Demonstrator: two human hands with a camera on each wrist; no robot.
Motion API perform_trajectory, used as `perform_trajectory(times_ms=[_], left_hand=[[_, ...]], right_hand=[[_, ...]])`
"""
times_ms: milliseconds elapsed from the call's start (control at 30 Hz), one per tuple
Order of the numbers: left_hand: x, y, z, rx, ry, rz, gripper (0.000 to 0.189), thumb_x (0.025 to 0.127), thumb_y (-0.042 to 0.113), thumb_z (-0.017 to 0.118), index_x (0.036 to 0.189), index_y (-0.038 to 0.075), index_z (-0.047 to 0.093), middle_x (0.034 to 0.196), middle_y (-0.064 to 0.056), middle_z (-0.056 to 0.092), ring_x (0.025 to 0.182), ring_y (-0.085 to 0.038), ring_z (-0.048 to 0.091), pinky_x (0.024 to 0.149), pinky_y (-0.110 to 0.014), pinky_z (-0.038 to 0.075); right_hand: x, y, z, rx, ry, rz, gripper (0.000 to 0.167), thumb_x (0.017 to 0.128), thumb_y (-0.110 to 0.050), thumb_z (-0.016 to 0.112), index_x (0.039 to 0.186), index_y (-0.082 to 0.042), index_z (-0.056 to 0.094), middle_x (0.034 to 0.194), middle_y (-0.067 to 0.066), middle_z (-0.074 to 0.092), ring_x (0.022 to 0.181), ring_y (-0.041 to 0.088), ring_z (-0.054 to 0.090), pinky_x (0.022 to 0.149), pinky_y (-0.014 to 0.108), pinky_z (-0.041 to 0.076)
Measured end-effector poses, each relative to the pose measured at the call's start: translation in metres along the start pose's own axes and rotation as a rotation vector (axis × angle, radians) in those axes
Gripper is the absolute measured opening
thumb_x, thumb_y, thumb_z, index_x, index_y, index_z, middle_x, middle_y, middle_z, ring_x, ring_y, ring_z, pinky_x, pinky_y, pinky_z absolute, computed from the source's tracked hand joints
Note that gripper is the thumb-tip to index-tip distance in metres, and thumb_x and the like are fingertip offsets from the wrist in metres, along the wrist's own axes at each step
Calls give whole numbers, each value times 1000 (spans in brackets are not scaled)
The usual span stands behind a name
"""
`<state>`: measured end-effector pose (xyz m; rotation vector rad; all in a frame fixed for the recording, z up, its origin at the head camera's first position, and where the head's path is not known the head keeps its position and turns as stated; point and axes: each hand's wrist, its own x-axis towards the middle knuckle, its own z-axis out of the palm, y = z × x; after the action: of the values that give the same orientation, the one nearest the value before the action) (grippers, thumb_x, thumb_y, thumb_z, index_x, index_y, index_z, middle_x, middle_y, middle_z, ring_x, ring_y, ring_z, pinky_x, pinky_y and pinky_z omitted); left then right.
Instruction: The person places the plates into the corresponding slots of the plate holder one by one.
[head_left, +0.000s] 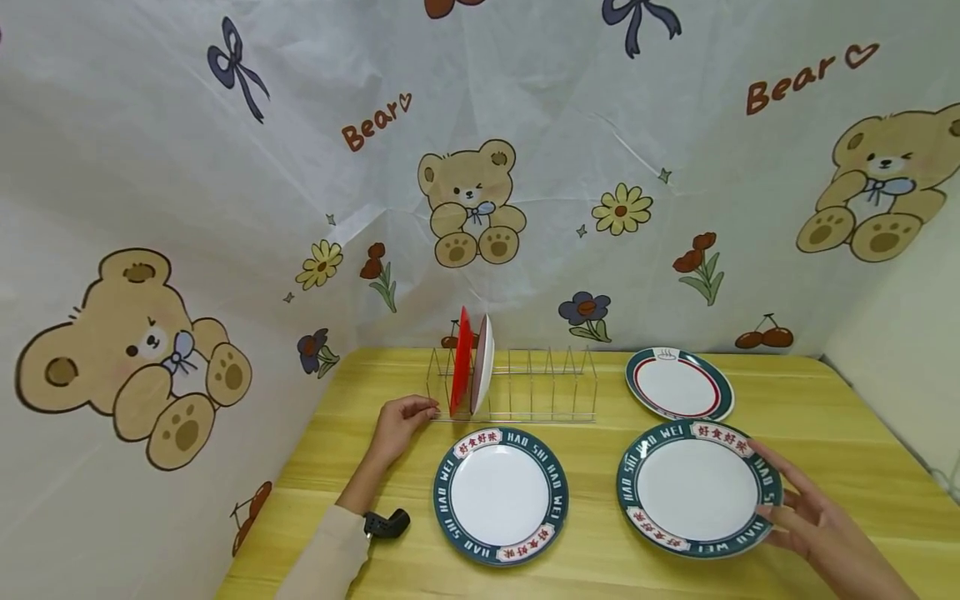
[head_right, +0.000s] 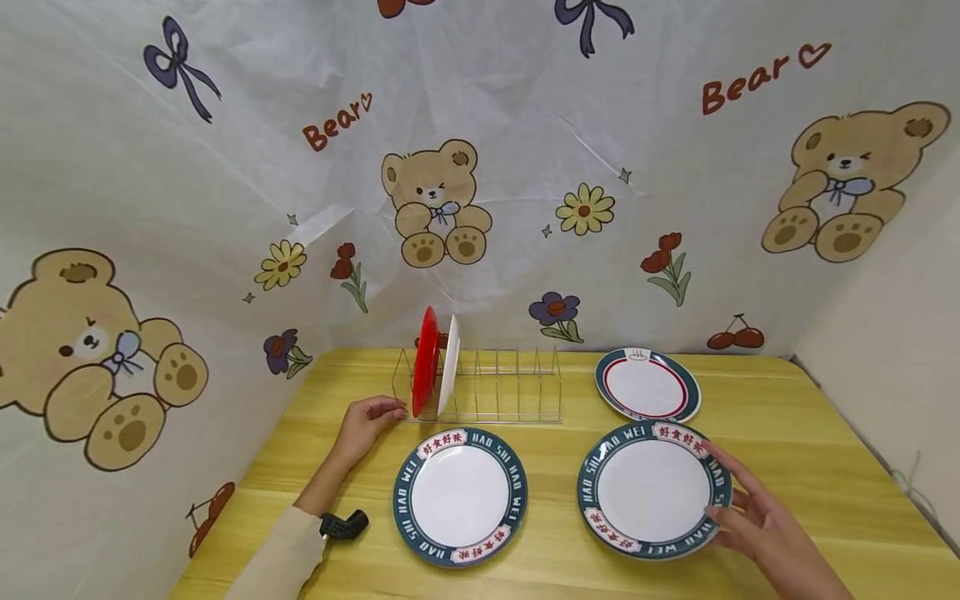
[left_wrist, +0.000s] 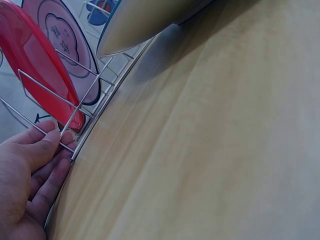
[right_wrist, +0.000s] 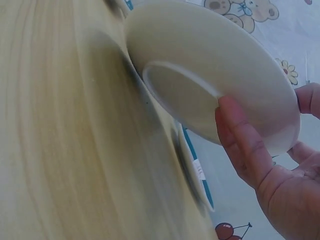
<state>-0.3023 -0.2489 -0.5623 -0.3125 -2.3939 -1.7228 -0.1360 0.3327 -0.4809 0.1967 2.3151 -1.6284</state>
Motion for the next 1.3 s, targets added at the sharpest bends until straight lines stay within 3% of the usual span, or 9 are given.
perform_trajectory(times_ms=[100,167,267,367,567,867,1133,1300], left_hand=[[0,1,-1,-5,6,-2,16,93,1,71,105,8,78,100,-6,77,94,-21,74,83,-23,59],[0,1,-1,-12,5,0,16,93,0,70,106,7,78,100,-7,77,94,-21,74,84,-24,59],[0,2,0,-13,2,8,16,93,0,71,106,6,78,101,-9,77,95,-23,74,83,-24,59],[0,2,0,-4,0,12,16,93,1,71,106,7,78,101,-8,77,95,-22,73,83,-24,59],[2,0,0,7,-3,7,15,93,4,72,104,11,79,100,-2,77,95,-20,73,83,-23,59],[0,1,0,6,7,20,14,92,2,72,103,9,79,100,-6,77,96,-22,73,84,-24,59],[1,0,0,16,13,23,13,92,3,72,103,8,79,100,-6,77,94,-19,73,82,-23,59],[1,-1,1,-6,13,7,13,92,3,72,103,6,79,100,-8,77,94,-21,73,82,-23,59]], right_hand=[[0,-3,-1,-5,15,-32,79,108,-28,52,161,-41,-4,163,29,-13,122,55,41,86,40,61],[-1,-4,-3,9,22,-55,76,108,-27,50,161,-44,-2,165,24,-13,116,40,50,85,37,61],[-3,-4,-7,80,20,-125,73,109,-19,48,161,-45,4,166,0,-6,103,12,56,81,33,62],[-3,-7,-9,185,-11,-226,70,109,-10,45,162,-41,10,158,-17,4,93,0,56,78,31,62],[-5,-21,-10,287,-47,-369,70,108,-2,41,163,-35,13,156,-12,5,99,1,58,78,30,62],[-7,-53,-3,311,-2,-434,72,105,2,46,163,-33,20,155,-2,16,100,6,61,76,31,62],[-2,-76,9,344,-39,-534,74,103,8,46,163,-26,20,155,4,14,105,8,62,77,31,62],[2,-89,16,345,-21,-561,74,102,9,49,163,-25,23,149,6,24,104,9,64,77,30,62]])
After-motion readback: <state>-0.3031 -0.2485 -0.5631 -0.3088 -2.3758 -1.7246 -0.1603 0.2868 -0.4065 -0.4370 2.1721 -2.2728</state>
